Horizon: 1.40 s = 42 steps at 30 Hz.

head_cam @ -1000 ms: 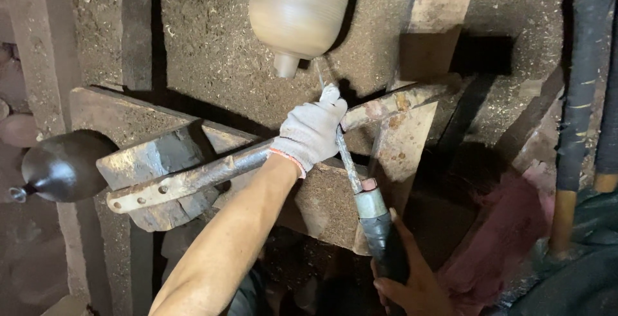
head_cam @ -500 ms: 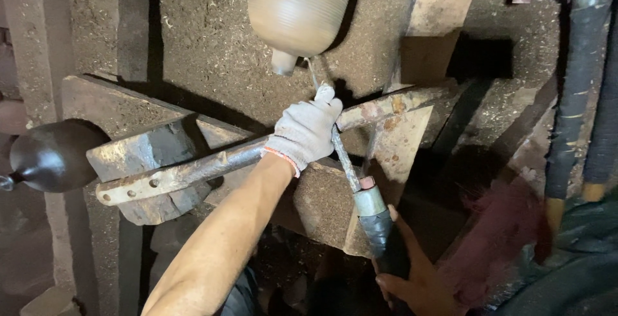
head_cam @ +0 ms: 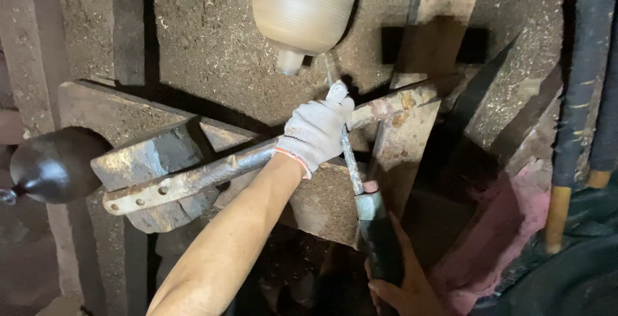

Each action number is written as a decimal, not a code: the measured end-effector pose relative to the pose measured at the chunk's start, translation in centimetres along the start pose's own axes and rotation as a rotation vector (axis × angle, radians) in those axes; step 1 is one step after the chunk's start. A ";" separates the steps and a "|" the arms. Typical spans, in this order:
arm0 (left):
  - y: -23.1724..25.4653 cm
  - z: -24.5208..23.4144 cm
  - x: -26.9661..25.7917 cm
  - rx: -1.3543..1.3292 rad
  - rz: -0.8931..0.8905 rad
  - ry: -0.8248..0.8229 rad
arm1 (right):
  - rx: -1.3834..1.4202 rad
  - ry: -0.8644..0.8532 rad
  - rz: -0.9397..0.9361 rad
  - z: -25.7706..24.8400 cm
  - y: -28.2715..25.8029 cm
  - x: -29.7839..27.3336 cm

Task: The person applies a liquid from a small bottle to a rotating wooden cylinder on a lathe, then uses a chisel to shape the wood. The person holds the chisel with both hands and guides it along the spinning wood to remove material.

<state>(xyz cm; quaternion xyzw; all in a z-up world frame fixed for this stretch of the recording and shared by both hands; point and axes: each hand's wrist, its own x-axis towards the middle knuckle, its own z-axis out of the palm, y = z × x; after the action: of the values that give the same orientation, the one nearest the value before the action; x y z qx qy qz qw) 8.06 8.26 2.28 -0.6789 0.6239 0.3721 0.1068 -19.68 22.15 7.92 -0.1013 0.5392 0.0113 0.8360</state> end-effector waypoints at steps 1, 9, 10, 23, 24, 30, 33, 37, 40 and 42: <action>0.0 0.0 0.0 -0.015 -0.005 -0.013 | 0.002 0.018 0.006 0.4 0.3 0.1; -1.2 1.6 0.6 0.019 0.062 0.044 | -0.005 -0.015 -0.098 0.8 2.2 0.4; -1.1 1.7 0.6 0.024 0.096 0.087 | -0.023 -0.019 -0.078 0.7 1.7 0.2; -0.1 0.4 0.4 -0.058 -0.100 -0.042 | -0.073 -0.023 -0.016 -1.8 -0.9 -0.3; -0.1 0.6 0.4 -0.035 -0.049 0.018 | -0.083 -0.022 -0.033 -2.0 -1.0 -0.3; 0.0 0.6 0.4 -0.020 -0.020 0.088 | -0.155 -0.014 -0.027 -2.5 -2.8 -0.4; 0.1 0.8 0.4 0.003 -0.029 0.068 | -0.169 0.002 0.015 -2.8 -3.1 -0.3; 0.2 0.8 0.4 0.037 -0.014 0.100 | -0.098 -0.036 0.005 -3.9 -2.4 0.0; 0.1 0.9 0.4 0.024 -0.017 0.111 | -0.162 -0.072 -0.037 -5.5 -1.3 0.6; 0.2 0.8 0.4 0.015 -0.039 0.080 | -0.161 -0.096 -0.049 -5.5 -1.6 0.6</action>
<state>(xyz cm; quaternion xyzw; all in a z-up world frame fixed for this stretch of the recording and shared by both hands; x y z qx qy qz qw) 7.61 8.40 1.56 -0.7045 0.6170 0.3379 0.0940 -24.18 19.54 5.41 -0.1809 0.4934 0.0389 0.8499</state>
